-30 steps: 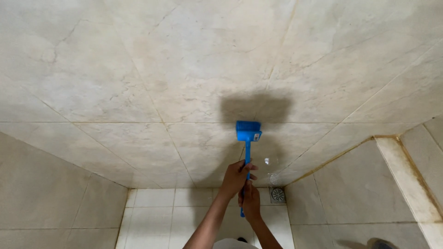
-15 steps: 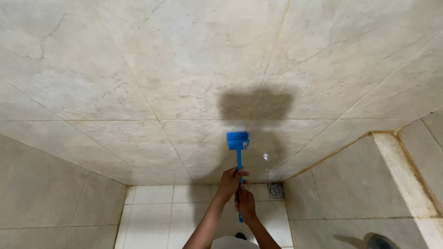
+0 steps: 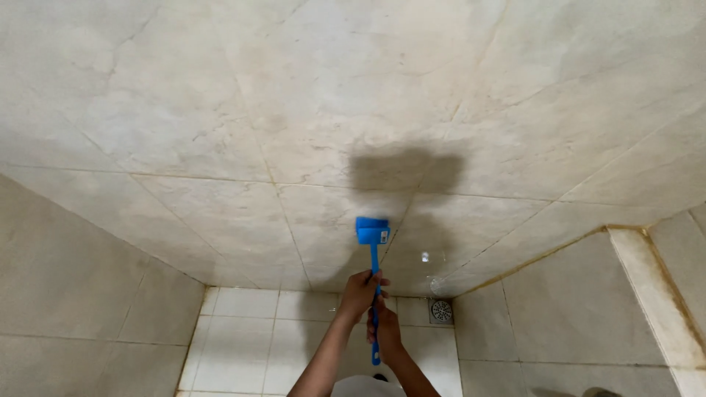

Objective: The person scrubs the tiled walls of a shower stall using a blue long-handled brush. They focus on the vertical grout lines and the corner where the walls meet, moving the brush up and down to clean the surfaces.

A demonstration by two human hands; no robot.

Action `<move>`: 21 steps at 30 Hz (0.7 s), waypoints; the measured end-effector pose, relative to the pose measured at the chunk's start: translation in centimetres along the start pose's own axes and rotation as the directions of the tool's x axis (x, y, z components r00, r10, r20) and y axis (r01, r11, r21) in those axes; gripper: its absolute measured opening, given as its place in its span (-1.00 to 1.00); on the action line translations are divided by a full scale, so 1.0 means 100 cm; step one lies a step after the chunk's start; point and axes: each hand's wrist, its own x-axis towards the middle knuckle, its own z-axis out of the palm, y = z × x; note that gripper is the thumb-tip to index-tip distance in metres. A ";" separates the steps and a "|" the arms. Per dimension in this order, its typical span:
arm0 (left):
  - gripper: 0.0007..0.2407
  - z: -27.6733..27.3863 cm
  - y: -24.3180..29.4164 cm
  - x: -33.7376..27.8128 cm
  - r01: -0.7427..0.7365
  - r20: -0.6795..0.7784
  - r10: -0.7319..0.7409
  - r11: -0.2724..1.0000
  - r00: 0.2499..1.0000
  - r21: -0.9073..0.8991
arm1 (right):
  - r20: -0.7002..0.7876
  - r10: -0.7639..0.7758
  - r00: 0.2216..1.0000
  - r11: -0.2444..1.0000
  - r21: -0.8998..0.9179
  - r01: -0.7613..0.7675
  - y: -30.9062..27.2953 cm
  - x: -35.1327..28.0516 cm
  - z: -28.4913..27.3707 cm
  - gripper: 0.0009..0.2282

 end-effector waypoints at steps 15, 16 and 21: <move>-0.68 -0.023 0.042 -0.020 -0.109 -0.014 0.109 0.993 0.994 -0.042 | 0.069 -0.299 0.952 0.950 -0.074 0.303 0.005 0.009 0.030 -0.62; -0.68 -0.027 0.035 -0.018 -0.056 -0.037 0.054 0.997 0.998 -0.057 | 0.068 -0.243 0.968 0.965 -0.083 0.248 0.006 0.007 0.031 -0.60; -0.69 -0.044 0.023 -0.011 -0.047 -0.053 0.045 0.999 0.998 -0.028 | 0.088 -0.108 0.990 0.983 -0.142 0.120 -0.003 -0.009 0.052 -0.56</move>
